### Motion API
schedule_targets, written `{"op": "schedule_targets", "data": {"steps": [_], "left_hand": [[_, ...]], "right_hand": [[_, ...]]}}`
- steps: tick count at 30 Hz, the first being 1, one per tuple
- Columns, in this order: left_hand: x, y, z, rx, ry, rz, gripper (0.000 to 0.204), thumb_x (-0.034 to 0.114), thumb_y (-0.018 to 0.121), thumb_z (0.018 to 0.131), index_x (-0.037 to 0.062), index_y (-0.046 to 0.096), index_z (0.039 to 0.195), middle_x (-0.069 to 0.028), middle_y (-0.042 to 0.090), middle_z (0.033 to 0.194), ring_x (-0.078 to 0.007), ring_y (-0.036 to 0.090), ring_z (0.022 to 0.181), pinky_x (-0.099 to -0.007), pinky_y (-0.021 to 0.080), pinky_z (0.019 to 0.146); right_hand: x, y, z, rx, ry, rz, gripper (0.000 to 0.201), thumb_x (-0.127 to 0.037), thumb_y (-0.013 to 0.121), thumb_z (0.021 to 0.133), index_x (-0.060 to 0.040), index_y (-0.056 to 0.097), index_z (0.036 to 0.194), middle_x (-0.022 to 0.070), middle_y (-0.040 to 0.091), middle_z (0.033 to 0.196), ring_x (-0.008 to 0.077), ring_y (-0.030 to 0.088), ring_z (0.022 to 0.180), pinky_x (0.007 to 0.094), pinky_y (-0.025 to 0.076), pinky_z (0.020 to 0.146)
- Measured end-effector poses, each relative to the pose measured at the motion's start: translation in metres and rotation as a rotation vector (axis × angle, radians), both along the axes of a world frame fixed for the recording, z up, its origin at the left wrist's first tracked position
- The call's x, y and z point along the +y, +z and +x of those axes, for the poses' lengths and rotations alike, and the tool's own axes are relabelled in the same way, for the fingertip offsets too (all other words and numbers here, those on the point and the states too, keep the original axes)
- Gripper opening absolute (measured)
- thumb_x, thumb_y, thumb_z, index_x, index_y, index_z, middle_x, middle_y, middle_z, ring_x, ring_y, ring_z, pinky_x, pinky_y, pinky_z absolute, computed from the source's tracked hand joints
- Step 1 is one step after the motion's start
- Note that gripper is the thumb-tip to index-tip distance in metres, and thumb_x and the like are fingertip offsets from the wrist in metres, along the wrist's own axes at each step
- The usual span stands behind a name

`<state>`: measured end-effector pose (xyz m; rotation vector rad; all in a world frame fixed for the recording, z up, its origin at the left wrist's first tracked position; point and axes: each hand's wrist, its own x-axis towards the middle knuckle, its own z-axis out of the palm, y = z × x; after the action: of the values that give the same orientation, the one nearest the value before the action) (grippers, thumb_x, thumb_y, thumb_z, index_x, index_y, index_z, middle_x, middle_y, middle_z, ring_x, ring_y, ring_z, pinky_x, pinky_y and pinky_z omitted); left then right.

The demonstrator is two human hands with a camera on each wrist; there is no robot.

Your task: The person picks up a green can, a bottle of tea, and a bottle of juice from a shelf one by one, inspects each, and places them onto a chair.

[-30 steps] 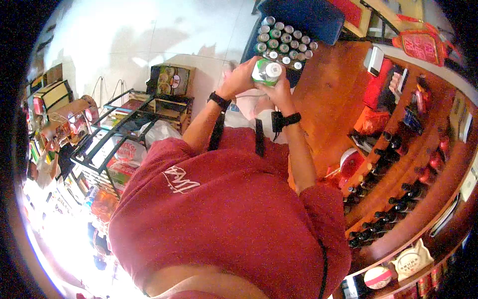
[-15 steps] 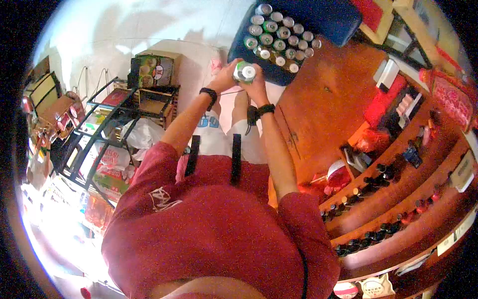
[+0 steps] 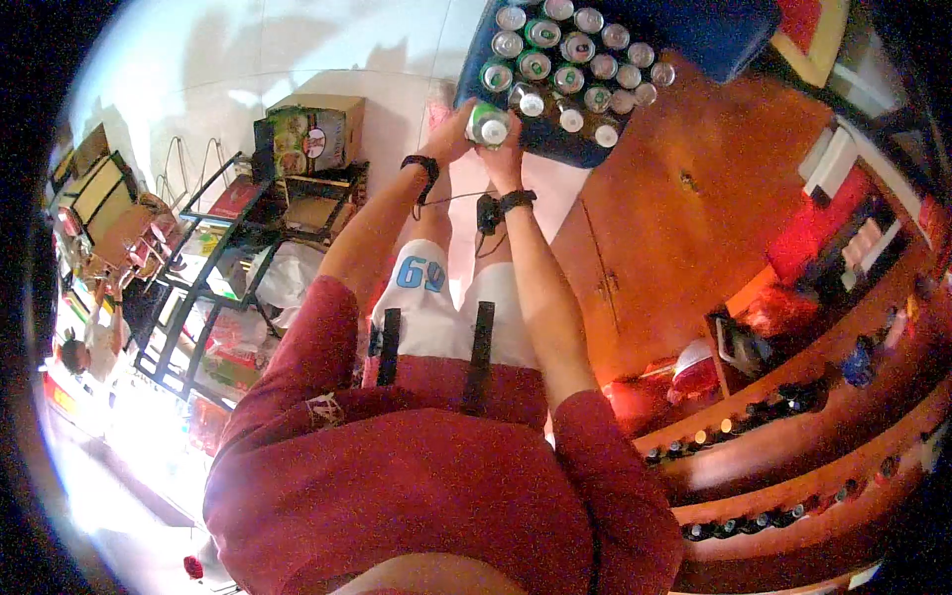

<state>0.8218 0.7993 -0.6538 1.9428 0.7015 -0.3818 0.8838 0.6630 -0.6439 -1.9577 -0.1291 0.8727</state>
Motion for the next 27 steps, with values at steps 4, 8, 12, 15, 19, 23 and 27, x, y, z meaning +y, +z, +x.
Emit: {"op": "schedule_targets", "data": {"steps": [4, 8, 12, 15, 19, 23, 27], "left_hand": [[-0.006, -0.029, 0.0, -0.001, -0.059, 0.059, 0.07, 0.011, 0.064, 0.084, 0.0013, 0.032, 0.145, -0.0315, 0.046, 0.142, -0.0471, 0.058, 0.116, -0.0529, 0.048, 0.095], [0.001, -0.038, 0.0, 0.134, -0.13, 0.037, 0.066, 0.011, 0.062, 0.086, 0.0028, 0.032, 0.144, -0.034, 0.056, 0.128, -0.0474, 0.063, 0.106, -0.0561, 0.05, 0.089], [0.012, -0.002, 0.023, 0.198, -0.163, 0.004, 0.058, 0.012, 0.059, 0.088, 0.0041, 0.035, 0.139, -0.0314, 0.064, 0.114, -0.0473, 0.063, 0.104, -0.0563, 0.049, 0.088], [0.015, -0.005, 0.028, 0.13, -0.155, 0.019, 0.054, 0.012, 0.059, 0.088, 0.0053, 0.037, 0.137, -0.0309, 0.064, 0.113, -0.0483, 0.062, 0.104, -0.0561, 0.049, 0.089], [0.018, -0.02, 0.026, 0.089, -0.131, -0.041, 0.051, 0.01, 0.058, 0.088, 0.007, 0.039, 0.135, -0.0311, 0.063, 0.115, -0.0494, 0.061, 0.105, -0.056, 0.048, 0.089], [0.018, -0.03, 0.018, -0.002, -0.108, 0.031, 0.061, 0.014, 0.059, 0.091, 0.0094, 0.038, 0.148, -0.0299, 0.066, 0.112, -0.0451, 0.063, 0.107, -0.0524, 0.051, 0.088], [0.02, -0.018, 0.018, 0.077, -0.123, 0.037, 0.058, 0.014, 0.06, 0.089, 0.0095, 0.037, 0.142, -0.029, 0.063, 0.12, -0.0471, 0.062, 0.107, -0.0543, 0.049, 0.091]], "right_hand": [[-0.001, -0.004, 0.006, -0.009, -0.004, 0.063, 0.091, 0.001, 0.079, 0.067, -0.0044, 0.029, 0.143, 0.0177, 0.053, 0.134, 0.0329, 0.055, 0.124, 0.0395, 0.046, 0.103], [0.003, -0.008, 0.01, 0.123, -0.042, 0.065, 0.089, 0.003, 0.077, 0.066, -0.0042, 0.03, 0.141, 0.0154, 0.053, 0.131, 0.0307, 0.054, 0.123, 0.0403, 0.045, 0.104], [-0.002, -0.042, 0.004, 0.189, -0.141, 0.228, 0.085, 0.001, 0.077, 0.066, -0.004, 0.033, 0.138, 0.0136, 0.054, 0.122, 0.0256, 0.057, 0.108, 0.037, 0.046, 0.086], [-0.002, -0.068, -0.006, 0.113, -0.205, 0.255, 0.075, 0.008, 0.072, 0.066, -0.0046, 0.039, 0.132, 0.011, 0.06, 0.101, 0.0196, 0.061, 0.071, 0.0304, 0.045, 0.047], [-0.003, -0.068, -0.001, 0.251, -0.175, 0.19, 0.079, 0.0, 0.076, 0.068, -0.0032, 0.036, 0.135, 0.0134, 0.054, 0.118, 0.0253, 0.055, 0.101, 0.0373, 0.043, 0.083], [0.0, -0.056, 0.006, 0.309, -0.084, 0.123, 0.082, -0.005, 0.079, 0.069, -0.0016, 0.033, 0.137, 0.0157, 0.052, 0.13, 0.0295, 0.053, 0.122, 0.0415, 0.043, 0.105], [0.002, -0.043, 0.006, 0.282, -0.133, 0.127, 0.079, -0.004, 0.079, 0.071, -0.0011, 0.035, 0.136, 0.017, 0.053, 0.132, 0.0293, 0.054, 0.124, 0.0414, 0.044, 0.106]]}}
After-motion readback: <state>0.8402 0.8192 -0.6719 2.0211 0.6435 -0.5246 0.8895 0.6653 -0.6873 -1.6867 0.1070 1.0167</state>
